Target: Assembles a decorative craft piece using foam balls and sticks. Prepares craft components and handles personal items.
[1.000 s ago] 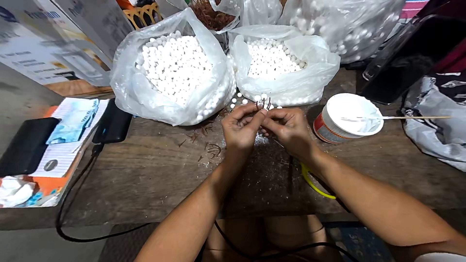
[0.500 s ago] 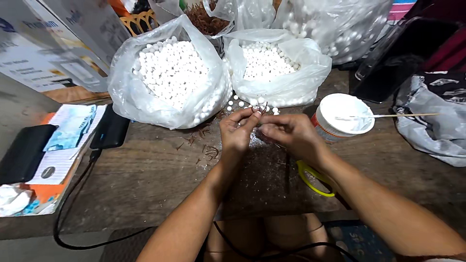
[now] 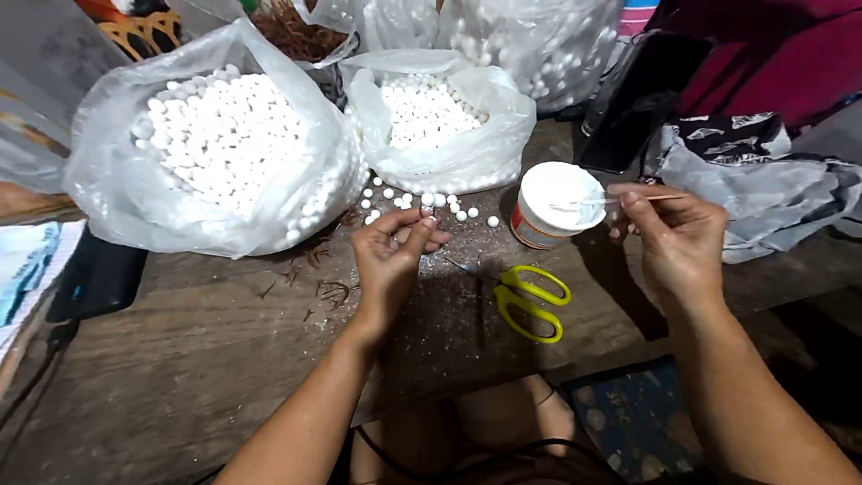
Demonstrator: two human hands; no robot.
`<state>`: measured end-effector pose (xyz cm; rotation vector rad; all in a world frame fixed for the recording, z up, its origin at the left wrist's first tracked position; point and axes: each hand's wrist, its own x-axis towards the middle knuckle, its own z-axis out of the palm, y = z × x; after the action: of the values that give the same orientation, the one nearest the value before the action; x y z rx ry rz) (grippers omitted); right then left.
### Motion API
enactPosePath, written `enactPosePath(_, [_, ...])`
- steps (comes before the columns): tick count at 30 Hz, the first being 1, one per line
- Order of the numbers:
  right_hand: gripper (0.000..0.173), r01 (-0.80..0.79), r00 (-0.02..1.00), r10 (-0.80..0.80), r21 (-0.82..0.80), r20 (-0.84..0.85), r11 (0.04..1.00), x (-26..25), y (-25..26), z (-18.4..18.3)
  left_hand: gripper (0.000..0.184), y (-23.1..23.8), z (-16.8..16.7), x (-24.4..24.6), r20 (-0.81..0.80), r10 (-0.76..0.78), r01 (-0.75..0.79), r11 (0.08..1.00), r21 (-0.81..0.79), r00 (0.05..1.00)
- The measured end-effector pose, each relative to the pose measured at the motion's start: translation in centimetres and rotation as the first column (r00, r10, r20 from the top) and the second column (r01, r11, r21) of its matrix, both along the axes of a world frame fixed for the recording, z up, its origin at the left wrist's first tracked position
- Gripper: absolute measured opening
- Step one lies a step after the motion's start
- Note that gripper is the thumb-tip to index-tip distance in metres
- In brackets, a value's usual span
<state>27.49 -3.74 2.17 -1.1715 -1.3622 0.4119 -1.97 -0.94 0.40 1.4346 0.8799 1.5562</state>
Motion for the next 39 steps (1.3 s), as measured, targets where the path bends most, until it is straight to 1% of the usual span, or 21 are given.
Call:
enactPosePath(3, [0.015, -0.003, 0.997, -0.008, 0.14, 0.079, 0.99, 0.6, -0.7, 1.4, 0.015, -0.1, 0.0, 0.3, 0.003, 0.012, -0.012, 1.0, -0.006, 1.0])
enactPosePath(5, [0.018, 0.013, 0.999, -0.02, 0.203, 0.033, 0.979, 1.3, -1.2, 1.9, 0.014, -0.2, 0.1, 0.7, -0.016, 0.019, -0.019, 1.0, 0.002, 1.0])
enactPosePath(6, [0.022, 0.034, 0.999, -0.028, 0.207, -0.033, 0.978, 1.4, -1.2, 1.9, 0.013, -0.2, 0.2, 1.1, -0.025, 0.023, -0.023, 1.0, 0.006, 0.999])
enactPosePath(8, [0.031, 0.092, 0.976, -0.063, 0.131, -0.211, 0.987, 1.1, -1.0, 1.8, 0.01, -0.3, 0.4, 2.1, -0.029, 0.015, -0.014, 1.0, 0.013, 0.999])
enactPosePath(10, [0.039, 0.102, 0.924, -0.087, 0.021, -0.372, 0.995, 0.8, -0.8, 1.7, 0.01, -0.4, 0.5, 3.1, -0.019, -0.003, 0.004, 1.0, 0.027, 1.0])
enactPosePath(12, [0.043, 0.058, 0.864, -0.077, -0.054, -0.497, 0.997, 0.0, -0.9, 1.8, 0.01, -0.6, 0.5, 3.7, -0.028, -0.007, 0.008, 0.999, 0.04, 1.0])
enactPosePath(14, [0.045, -0.02, 0.821, -0.018, -0.061, -0.571, 0.998, -1.3, -1.1, 1.8, 0.009, -0.7, 0.4, 3.8, -0.05, -0.005, 0.008, 0.999, 0.052, 0.999])
enactPosePath(18, [0.048, -0.152, 0.811, 0.118, -0.012, -0.573, 0.988, -3.5, -1.3, 1.6, 0.008, -0.7, 0.0, 3.8, -0.081, 0.008, -0.002, 0.997, 0.072, 0.997])
enactPosePath(23, [0.044, -0.199, 0.815, 0.166, 0.0, -0.555, 0.98, -4.6, -1.0, 1.4, 0.009, -0.8, 0.0, 3.8, -0.089, 0.019, -0.012, 0.997, 0.078, 0.996])
enactPosePath(30, [0.043, -0.206, 0.818, 0.171, -0.002, -0.549, 0.979, -4.9, -0.8, 1.2, 0.008, -0.7, -0.1, 3.8, -0.115, 0.028, -0.017, 0.995, 0.097, 0.993])
enactPosePath(39, [0.044, -0.166, 0.868, 0.144, -0.003, -0.476, 0.986, -5.1, -1.1, 1.2, 0.008, -0.6, 0.0, 3.7, -0.125, 0.048, -0.034, 0.993, 0.112, 0.991])
